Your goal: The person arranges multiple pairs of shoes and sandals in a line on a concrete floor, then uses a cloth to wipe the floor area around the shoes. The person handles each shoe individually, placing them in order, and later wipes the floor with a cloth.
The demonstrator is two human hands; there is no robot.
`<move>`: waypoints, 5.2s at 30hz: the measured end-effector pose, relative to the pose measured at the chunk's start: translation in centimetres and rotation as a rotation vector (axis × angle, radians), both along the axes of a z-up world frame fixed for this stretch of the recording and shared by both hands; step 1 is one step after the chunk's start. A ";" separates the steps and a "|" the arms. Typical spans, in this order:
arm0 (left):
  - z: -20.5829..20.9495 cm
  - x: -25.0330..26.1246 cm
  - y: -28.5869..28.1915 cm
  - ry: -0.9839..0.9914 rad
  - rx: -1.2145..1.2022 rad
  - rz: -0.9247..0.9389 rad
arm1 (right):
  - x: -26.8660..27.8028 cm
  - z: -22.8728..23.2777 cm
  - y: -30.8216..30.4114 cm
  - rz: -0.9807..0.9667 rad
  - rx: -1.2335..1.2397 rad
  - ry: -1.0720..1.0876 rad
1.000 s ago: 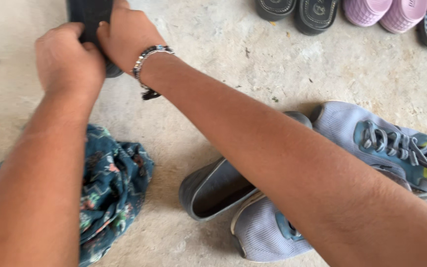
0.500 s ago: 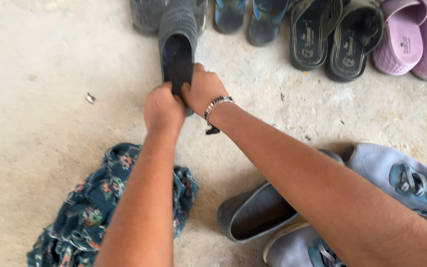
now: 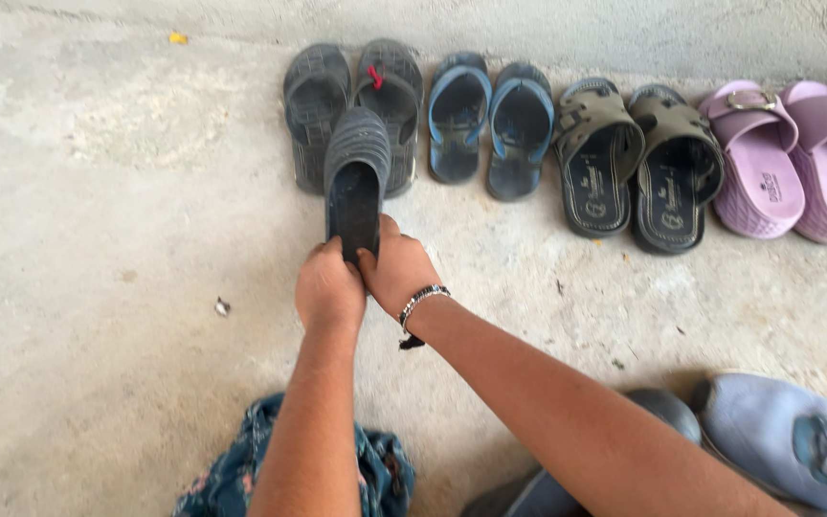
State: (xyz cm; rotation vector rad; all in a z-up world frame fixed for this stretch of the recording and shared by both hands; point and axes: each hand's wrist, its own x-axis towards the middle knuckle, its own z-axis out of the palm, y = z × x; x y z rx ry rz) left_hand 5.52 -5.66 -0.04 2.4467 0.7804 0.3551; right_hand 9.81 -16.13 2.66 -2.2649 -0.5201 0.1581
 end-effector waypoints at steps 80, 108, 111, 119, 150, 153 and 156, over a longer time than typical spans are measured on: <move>3.4 -2.3 -15.4 1.208 -0.297 -0.956 | 0.6 5.5 -11.7 1.066 -1.501 0.503; 3.1 -7.8 -18.7 0.937 0.107 -0.900 | -6.8 1.9 -18.4 0.881 -1.372 0.093; 3.2 -6.8 -18.0 0.858 0.175 -0.875 | -6.1 3.1 -18.6 0.715 -1.178 -0.021; 5.8 -6.1 -13.4 0.583 -0.036 -0.525 | -4.0 3.3 -18.3 0.197 -0.606 -0.431; 3.9 -9.3 13.4 -0.528 -0.606 -0.172 | -5.5 -0.2 13.7 0.054 0.371 0.011; 4.1 -10.6 14.8 -0.549 -0.490 -0.325 | -5.1 0.1 15.8 0.003 0.409 0.025; 4.0 -12.5 16.2 -0.345 -0.355 -0.304 | -5.8 0.2 17.5 0.079 0.417 0.062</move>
